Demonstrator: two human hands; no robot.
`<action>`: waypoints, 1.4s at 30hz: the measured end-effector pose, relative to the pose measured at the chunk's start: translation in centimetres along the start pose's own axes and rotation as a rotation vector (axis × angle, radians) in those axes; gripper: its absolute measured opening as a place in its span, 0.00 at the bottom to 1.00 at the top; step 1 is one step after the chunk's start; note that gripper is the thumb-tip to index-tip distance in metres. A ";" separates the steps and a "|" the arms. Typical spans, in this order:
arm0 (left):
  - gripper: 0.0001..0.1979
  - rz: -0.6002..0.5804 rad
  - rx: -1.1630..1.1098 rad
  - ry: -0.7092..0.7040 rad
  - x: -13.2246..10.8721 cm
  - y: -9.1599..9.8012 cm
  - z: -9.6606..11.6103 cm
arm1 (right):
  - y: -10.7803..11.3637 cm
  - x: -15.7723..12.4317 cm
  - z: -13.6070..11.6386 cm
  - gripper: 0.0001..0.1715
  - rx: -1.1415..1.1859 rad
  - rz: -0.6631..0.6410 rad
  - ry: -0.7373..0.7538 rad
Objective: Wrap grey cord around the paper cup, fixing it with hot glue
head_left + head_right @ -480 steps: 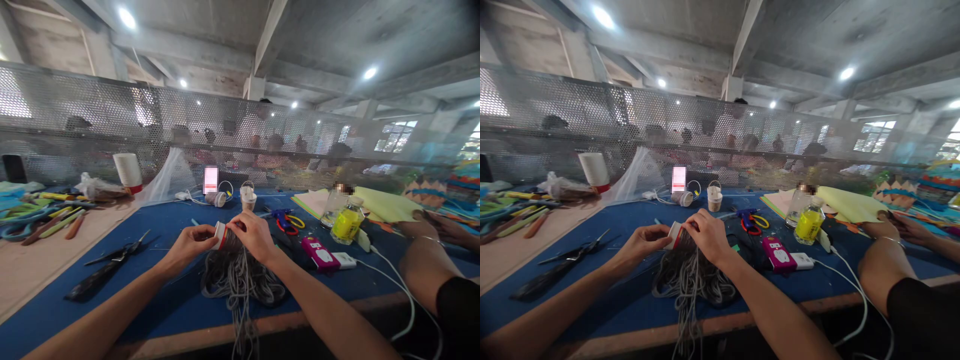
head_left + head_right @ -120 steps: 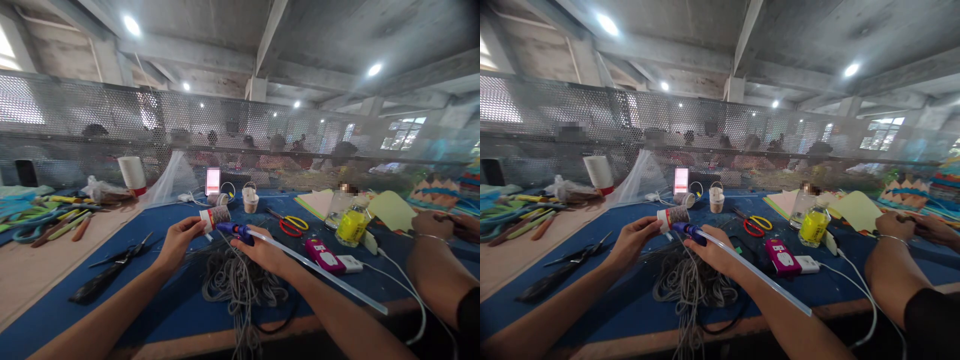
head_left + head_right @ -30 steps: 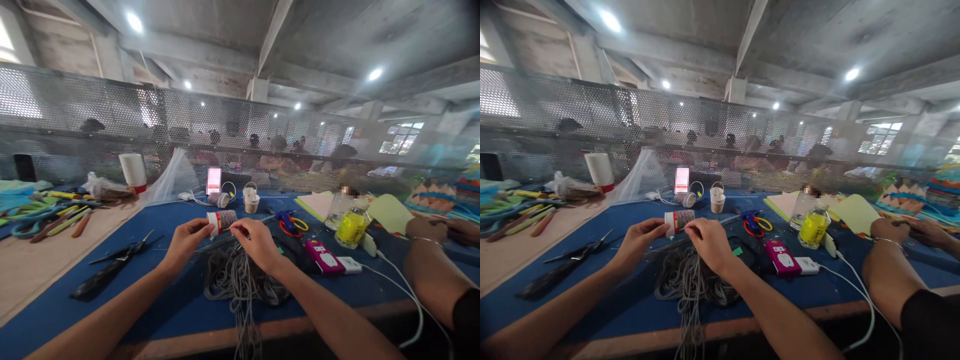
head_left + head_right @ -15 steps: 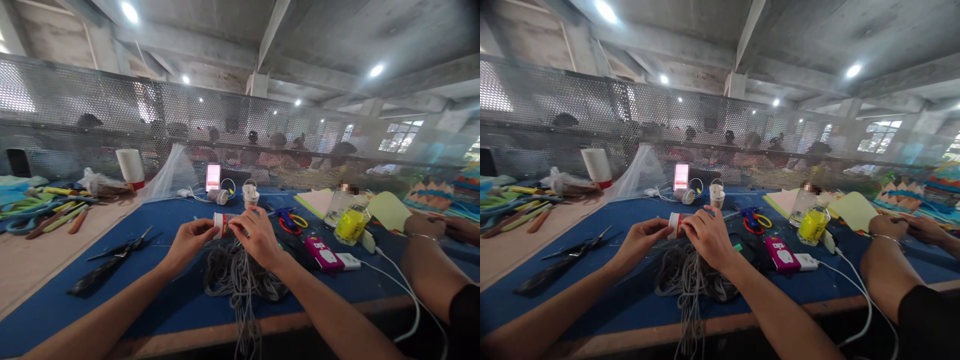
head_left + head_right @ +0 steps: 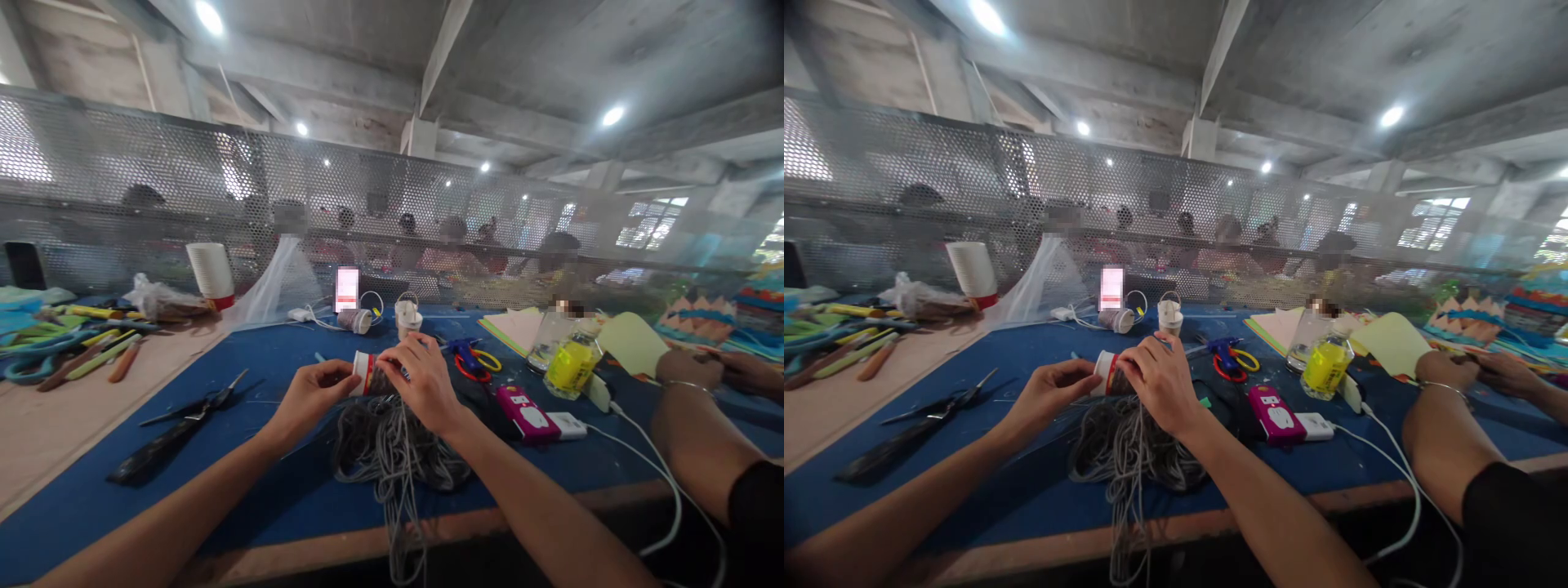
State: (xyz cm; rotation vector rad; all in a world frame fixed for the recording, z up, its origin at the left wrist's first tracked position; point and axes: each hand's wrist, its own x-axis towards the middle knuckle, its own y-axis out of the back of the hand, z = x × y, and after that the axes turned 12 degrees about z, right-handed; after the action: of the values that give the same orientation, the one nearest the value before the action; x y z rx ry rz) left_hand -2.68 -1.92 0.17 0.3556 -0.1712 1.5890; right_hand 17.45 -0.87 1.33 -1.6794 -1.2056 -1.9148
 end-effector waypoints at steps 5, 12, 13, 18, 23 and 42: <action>0.09 -0.008 -0.012 0.013 -0.2 -0.1 0.6 | -0.1 0.0 0.1 0.07 -0.002 -0.002 -0.013; 0.09 -0.023 0.011 0.006 -0.2 -0.1 0.4 | -0.1 0.0 0.1 0.07 -0.008 -0.009 -0.023; 0.09 -0.028 0.015 0.001 -0.2 -0.1 0.4 | -0.1 0.0 0.1 0.07 -0.009 -0.010 -0.025; 0.09 -0.025 0.028 -0.019 -0.3 -0.1 0.5 | 0.0 0.1 0.1 0.07 -0.009 -0.012 -0.029; 0.09 -0.042 0.012 -0.016 -0.3 -0.1 0.6 | 0.1 0.1 0.1 0.07 -0.014 -0.023 -0.025; 0.08 -0.084 0.003 -0.005 -0.3 -0.1 0.3 | -0.1 -0.1 0.3 0.07 -0.029 -0.031 -0.026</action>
State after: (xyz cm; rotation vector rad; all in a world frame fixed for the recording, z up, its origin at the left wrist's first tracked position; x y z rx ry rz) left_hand -2.56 -2.26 0.35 0.3644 -0.1562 1.5061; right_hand 17.59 -0.65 1.24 -1.7155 -1.2260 -1.9433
